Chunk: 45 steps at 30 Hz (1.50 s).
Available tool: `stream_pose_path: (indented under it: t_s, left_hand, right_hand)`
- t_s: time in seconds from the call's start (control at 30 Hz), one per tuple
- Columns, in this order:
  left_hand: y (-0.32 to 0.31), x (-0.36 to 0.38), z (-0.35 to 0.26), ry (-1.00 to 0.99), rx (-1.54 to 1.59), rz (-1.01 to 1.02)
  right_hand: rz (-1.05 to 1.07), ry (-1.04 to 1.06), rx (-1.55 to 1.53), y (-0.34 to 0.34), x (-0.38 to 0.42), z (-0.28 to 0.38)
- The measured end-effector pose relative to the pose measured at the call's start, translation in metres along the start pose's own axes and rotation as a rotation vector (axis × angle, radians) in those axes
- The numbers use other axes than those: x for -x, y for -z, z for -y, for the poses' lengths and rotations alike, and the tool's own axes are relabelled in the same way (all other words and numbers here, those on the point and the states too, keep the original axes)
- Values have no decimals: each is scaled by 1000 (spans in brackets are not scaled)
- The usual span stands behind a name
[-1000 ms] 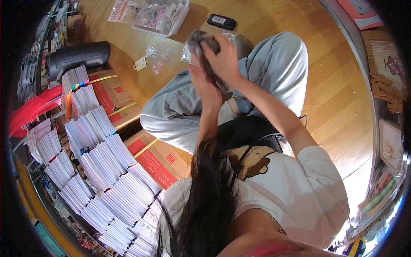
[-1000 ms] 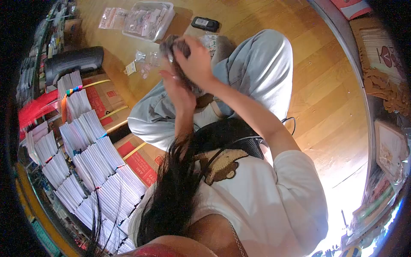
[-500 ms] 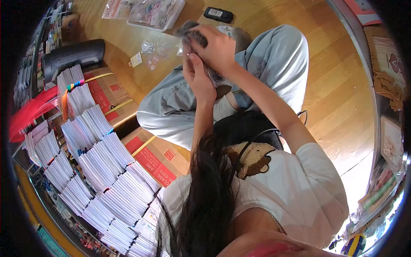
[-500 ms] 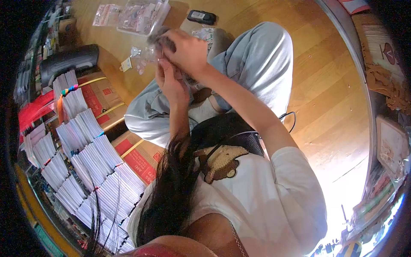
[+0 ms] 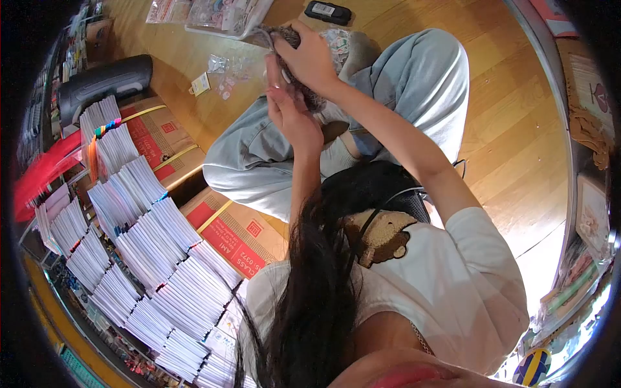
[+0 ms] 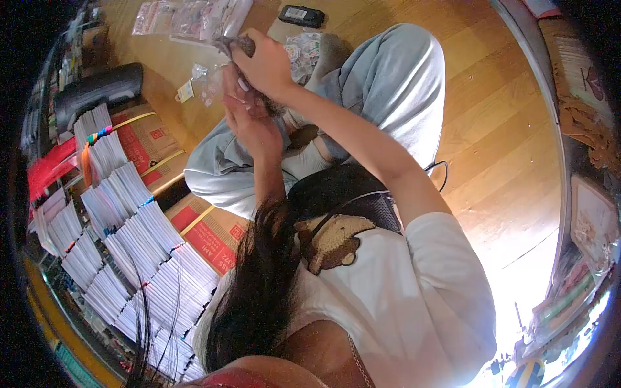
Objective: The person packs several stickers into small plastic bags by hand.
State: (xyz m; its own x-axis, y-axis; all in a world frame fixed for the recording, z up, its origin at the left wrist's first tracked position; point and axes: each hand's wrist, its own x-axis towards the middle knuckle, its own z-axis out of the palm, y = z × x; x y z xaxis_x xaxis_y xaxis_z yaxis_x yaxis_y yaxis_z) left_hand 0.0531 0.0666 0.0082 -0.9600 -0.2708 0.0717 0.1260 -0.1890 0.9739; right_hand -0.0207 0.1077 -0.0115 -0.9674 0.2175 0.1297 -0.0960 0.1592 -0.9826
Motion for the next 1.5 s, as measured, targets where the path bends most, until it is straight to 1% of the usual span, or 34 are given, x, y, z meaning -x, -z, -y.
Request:
stream_pose_path:
  t_s: [0.03, 0.07, 0.1, 0.17, 0.2, 0.3, 0.33, 0.43, 0.47, 0.53, 0.57, 0.63, 0.67, 0.7, 0.73, 0.77, 0.83, 0.87, 0.93, 0.97, 1.03, 1.07, 1.1, 1.13, 1.17, 1.23, 1.27, 1.37, 1.4, 1.5]
  left_hand:
    - [3, -2, 0, 8, -10, -1]
    - [7, -8, 0, 13, -17, -3]
    - [10, -14, 1, 17, -21, -8]
    - [21, -19, 5, 94, 88, -19]
    - [24, -20, 7, 131, 141, -25]
    - [15, -3, 7, 207, 213, -112]
    - [19, -4, 9, 189, 131, -94]
    - [7, 0, 2, 47, -8, -88]
    - [5, -2, 0, 29, -22, -71]
    - [6, -7, -3, -5, -56, -31]
    - [8, -12, -2, 15, -84, 0]
    - [19, -21, -1, 66, -144, 57]
    - [32, -16, 9, 255, -173, 33]
    - [28, -12, 7, 231, -114, 5]
    - [19, -6, 5, 207, -56, -19]
    - [13, 1, 3, 186, 5, -42]
    - [11, 10, 1, 163, -68, -26]
    - [12, 12, 1, 151, -107, -19]
    - [35, 16, 28, 101, 9, 39]
    - [43, 16, 37, 76, 69, 70]
    - [7, 14, -1, 43, -61, 120]
    - [-3, 5, -13, -43, -35, 147]
    - [-5, 1, -19, -128, -12, 171]
    - [2, -6, -18, -187, -2, 154]
    - [13, -12, -14, -226, -102, 127]
    - [26, -20, -9, -304, -297, 80]
    - [25, -23, -5, -368, -411, 111]
    - [35, -28, 3, -495, -1042, 405]
    - [35, -28, 4, -590, -1244, 490]
    - [36, -26, 6, -503, -1144, 600]
  right_hand:
    - [6, -132, -81, -2, 0, -3]
    - [25, -204, -133, -4, 12, -4]
    - [27, -125, -142, -7, 25, -4]
    - [32, 25, -160, -11, 50, -2]
    - [121, 28, -93, -5, 48, 5]
    - [91, 375, 111, 8, 28, 8]
    - [30, 404, 86, 6, 21, 8]
    - [-57, 21, -70, 0, 6, -1]
    - [12, -208, -123, 2, 6, -4]
    - [36, -249, -321, -8, 36, -13]
    - [49, -264, -417, -13, 51, -20]
    - [-44, -25, -326, -9, 58, -15]
    - [-71, 86, -287, -6, 53, -12]
    - [-101, 200, -252, -3, 45, -6]
    - [-75, 269, -185, 2, 39, -4]
    - [-95, 232, -177, 3, 32, -3]
    - [-126, 166, -158, 2, 14, -9]
    - [-136, 83, -148, -3, 3, -22]
    - [166, -27, -349, -12, 9, -77]
    - [316, -81, -446, -14, 12, -92]
    - [279, 83, -198, -20, 28, -109]
    - [247, 159, -74, -23, 36, -116]
    - [267, 10, -109, -6, 38, -94]
    - [265, -214, -190, -10, 41, -110]
    - [253, -284, -229, 10, 33, -76]
    - [277, -360, -487, 23, 29, -57]
    - [551, -648, -659, 43, 26, -42]
    - [675, -672, -1038, 55, 29, -25]
    - [587, -706, -1056, 54, 33, -23]
    - [562, -731, -876, 51, 32, -37]
